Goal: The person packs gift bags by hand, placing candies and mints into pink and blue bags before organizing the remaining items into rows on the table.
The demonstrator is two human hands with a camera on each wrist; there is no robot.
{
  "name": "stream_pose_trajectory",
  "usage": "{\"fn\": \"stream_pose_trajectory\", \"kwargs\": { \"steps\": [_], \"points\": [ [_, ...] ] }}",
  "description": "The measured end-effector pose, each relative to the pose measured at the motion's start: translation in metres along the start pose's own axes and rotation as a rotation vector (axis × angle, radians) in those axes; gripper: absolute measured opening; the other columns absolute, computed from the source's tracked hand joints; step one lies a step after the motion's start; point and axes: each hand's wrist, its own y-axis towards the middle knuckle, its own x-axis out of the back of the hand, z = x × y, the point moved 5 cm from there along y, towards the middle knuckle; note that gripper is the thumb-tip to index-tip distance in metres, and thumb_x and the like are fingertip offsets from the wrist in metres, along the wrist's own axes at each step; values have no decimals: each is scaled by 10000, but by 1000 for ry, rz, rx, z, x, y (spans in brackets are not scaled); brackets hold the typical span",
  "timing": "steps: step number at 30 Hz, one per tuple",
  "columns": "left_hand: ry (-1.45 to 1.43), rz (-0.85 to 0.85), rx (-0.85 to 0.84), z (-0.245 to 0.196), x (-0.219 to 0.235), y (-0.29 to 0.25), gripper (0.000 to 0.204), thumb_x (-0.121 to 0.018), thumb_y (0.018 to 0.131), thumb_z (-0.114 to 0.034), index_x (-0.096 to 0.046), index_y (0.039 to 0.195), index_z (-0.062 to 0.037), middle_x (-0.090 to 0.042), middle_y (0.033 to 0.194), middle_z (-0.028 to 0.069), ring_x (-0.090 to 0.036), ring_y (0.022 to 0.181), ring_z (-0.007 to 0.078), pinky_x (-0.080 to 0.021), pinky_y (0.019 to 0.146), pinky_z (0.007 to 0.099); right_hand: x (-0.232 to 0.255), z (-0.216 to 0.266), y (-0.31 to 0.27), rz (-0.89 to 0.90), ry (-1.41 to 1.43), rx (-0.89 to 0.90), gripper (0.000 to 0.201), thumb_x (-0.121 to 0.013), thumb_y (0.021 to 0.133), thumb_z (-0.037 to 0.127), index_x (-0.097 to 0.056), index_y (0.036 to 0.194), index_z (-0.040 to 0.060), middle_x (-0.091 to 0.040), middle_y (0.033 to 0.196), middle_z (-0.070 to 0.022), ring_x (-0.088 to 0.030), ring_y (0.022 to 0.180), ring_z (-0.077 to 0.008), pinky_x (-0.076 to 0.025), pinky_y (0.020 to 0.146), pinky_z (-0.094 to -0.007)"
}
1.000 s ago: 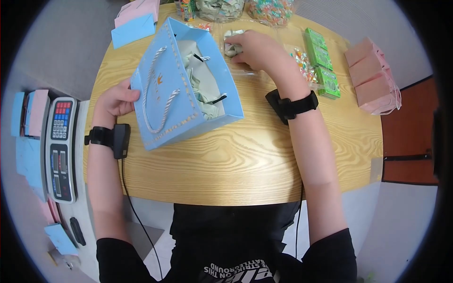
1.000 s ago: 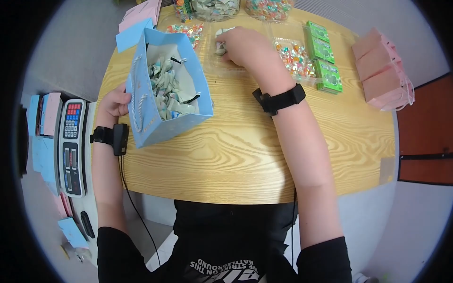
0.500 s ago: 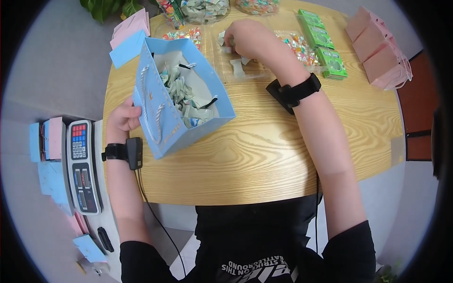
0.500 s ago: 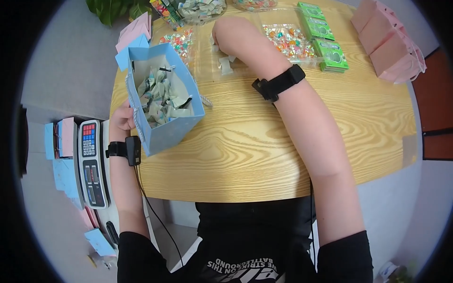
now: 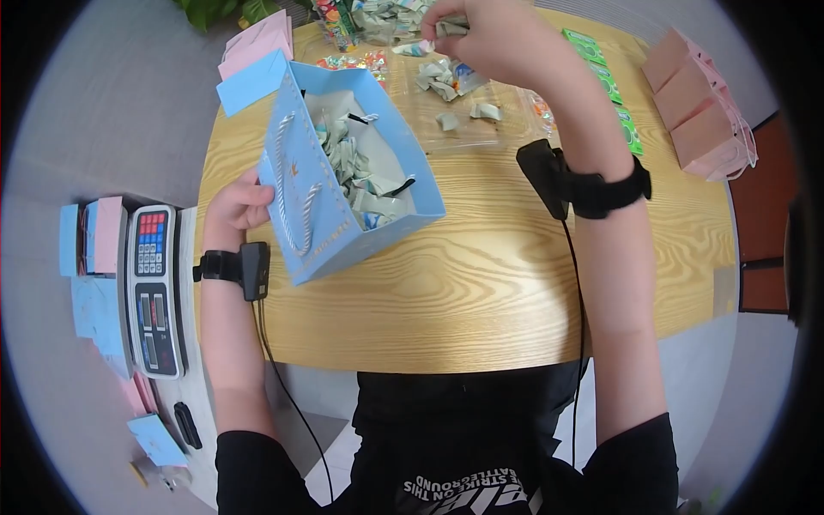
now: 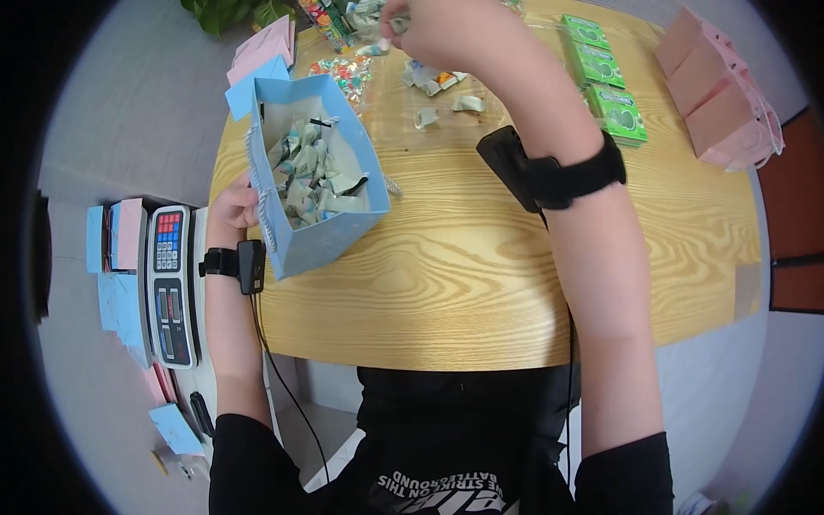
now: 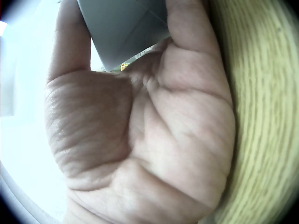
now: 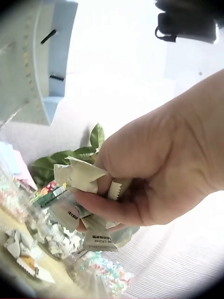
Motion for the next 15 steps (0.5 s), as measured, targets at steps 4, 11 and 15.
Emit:
{"fn": "stream_pose_trajectory", "kwargs": {
  "steps": [4,11,15],
  "points": [
    [-10,46,29,-1,6,0,770,-767,784,-124,-348,1397,80,-550,1313,179,-581,1171,249,-486,977,349,19,53,-37,38,252,90,193,-653,806,77,-696,985,18,-692,947,-183,-660,839,-316,-521,737,-381],
    [-14,85,27,1,9,0,752,-769,784,-103,-358,1389,75,-563,1295,172,-590,1156,249,-486,975,360,-60,77,-31,121,361,387,204,-631,763,20,-710,950,39,-684,798,-158,-644,706,-355,-529,684,-397],
    [-31,83,9,1,5,3,750,-771,785,-114,-362,1385,74,-564,1293,173,-594,1149,248,-485,976,358,-76,79,-38,282,232,410,350,-703,747,65,-663,1094,46,-663,1029,-150,-634,897,-336,-515,784,-382]
  ]
}}
